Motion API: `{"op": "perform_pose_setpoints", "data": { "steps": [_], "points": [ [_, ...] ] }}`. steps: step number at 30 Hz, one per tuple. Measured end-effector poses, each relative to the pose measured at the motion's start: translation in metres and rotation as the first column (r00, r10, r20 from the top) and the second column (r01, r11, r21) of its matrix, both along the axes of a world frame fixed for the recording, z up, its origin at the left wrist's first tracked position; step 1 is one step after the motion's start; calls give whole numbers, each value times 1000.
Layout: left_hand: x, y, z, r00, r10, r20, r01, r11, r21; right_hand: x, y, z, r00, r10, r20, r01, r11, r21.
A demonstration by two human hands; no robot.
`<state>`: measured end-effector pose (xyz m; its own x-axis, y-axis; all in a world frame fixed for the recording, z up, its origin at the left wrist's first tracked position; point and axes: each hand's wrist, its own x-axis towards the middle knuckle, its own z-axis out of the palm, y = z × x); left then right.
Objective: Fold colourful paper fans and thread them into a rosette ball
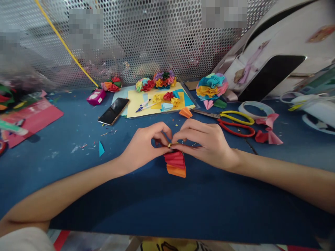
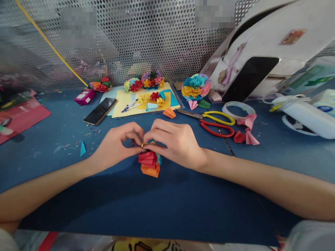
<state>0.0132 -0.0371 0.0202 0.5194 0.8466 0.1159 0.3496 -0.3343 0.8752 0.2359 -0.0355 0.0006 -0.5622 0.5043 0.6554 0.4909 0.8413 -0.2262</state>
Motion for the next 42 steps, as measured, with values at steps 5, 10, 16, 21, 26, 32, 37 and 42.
{"op": "perform_pose_setpoints", "data": {
  "steps": [5,10,16,21,26,32,37,42],
  "points": [
    [1,-1,2,1000,1,-30,0,999,54,0,0,0,1000,18,15,-19,999,41],
    [-1,0,4,999,-3,-37,6,997,75,0,0,-1,1000,19,24,-20,999,40],
    [-5,9,8,999,-43,-18,42,998,-38,0,2,-3,1000,-3,-17,3,1000,-11],
    [-4,6,9,1000,-6,-29,5,1000,-21,0,2,-4,1000,-9,-23,9,1000,-22],
    [-2,0,10,995,-6,-101,11,999,48,-1,2,-3,999,13,-35,-13,1000,15],
    [-2,-4,10,987,2,-159,16,994,111,-3,2,-3,1000,9,3,-9,999,36],
    [1,-5,9,988,-1,-152,21,991,131,-3,0,-2,997,17,69,-20,999,49],
    [3,-5,1,1000,3,-11,-3,999,46,-6,-6,1,998,32,61,-30,999,-38]
  ]
}}
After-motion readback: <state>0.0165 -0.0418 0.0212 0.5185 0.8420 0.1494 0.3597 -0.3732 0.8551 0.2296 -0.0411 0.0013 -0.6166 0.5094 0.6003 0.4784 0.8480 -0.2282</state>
